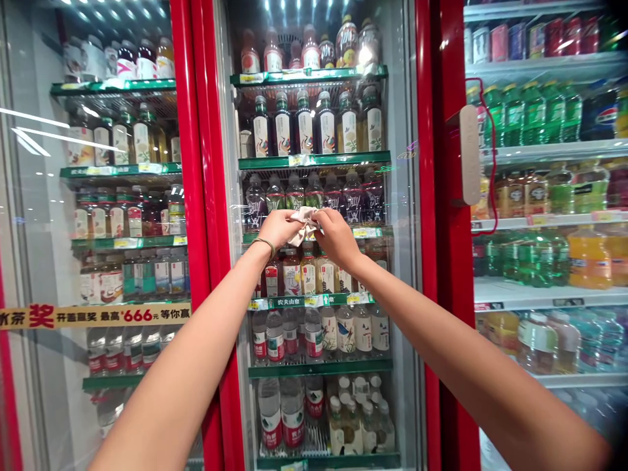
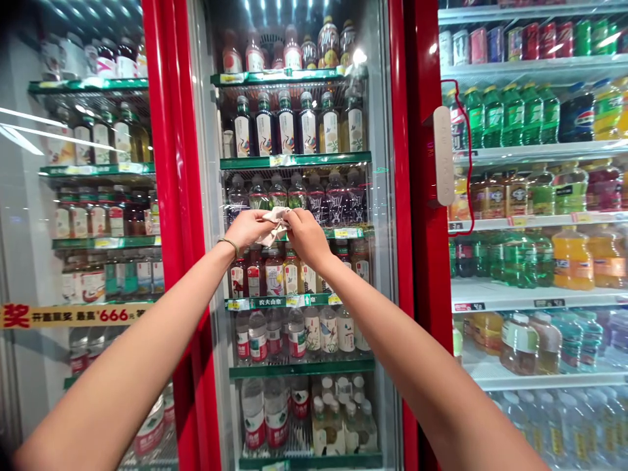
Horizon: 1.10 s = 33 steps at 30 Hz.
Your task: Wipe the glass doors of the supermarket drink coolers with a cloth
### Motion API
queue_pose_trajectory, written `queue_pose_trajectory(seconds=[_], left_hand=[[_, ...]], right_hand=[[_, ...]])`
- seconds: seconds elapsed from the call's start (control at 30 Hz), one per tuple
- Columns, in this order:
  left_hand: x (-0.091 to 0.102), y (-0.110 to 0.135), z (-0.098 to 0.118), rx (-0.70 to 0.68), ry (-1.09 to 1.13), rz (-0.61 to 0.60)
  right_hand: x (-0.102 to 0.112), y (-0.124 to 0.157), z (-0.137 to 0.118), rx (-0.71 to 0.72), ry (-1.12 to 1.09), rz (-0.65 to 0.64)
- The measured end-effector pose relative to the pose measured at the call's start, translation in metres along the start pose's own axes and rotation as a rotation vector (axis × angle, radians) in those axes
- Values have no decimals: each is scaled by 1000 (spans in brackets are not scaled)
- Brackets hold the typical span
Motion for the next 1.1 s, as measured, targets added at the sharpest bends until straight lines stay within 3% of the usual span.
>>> queue_pose_trajectory(seconds=[0.1, 0.17, 0.27, 0.4, 0.5, 0.63, 0.7, 0.8, 0.87, 1.0, 1.1], left_hand=[[26, 12, 3, -112, -149, 181], [30, 25, 9, -234, -324, 275], [12, 39, 7, -350, -547, 298], [-12, 42, -11, -348, -666, 298], [-20, 42, -18, -353, -704, 315], [-21, 43, -19, -355, -706, 308], [-21, 43, -19, -355, -699, 299], [-20, 43, -19, -342, -683, 295], [-20, 43, -19, -332, -676, 289], [-20, 43, -19, -323, -670, 285], [-20, 44, -19, -332, -668, 300]], right_hand=[[5, -8, 8, -10, 78, 6], [4, -9, 8, 0, 103, 10], [-13, 1, -12, 174, 128, -63], [-30, 20, -22, 342, 175, -129], [-27, 21, -5, 302, 142, -137], [-11, 17, 20, 34, 83, 18], [-11, 19, 21, -38, 49, 53], [-23, 21, 6, 117, -5, -109], [-20, 22, 11, 176, -12, -180], [16, 23, 53, -80, 72, 29], [15, 29, 48, -24, 79, -7]])
Point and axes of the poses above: each hand's wrist, its own y-axis away from the middle knuckle, its own x-axis out of the back of the hand, z = x × y, the point moved 10 cm from there along -y, towards the middle knuckle, and after that the axes turned 5 degrees about -z, right-handed, at the moved point
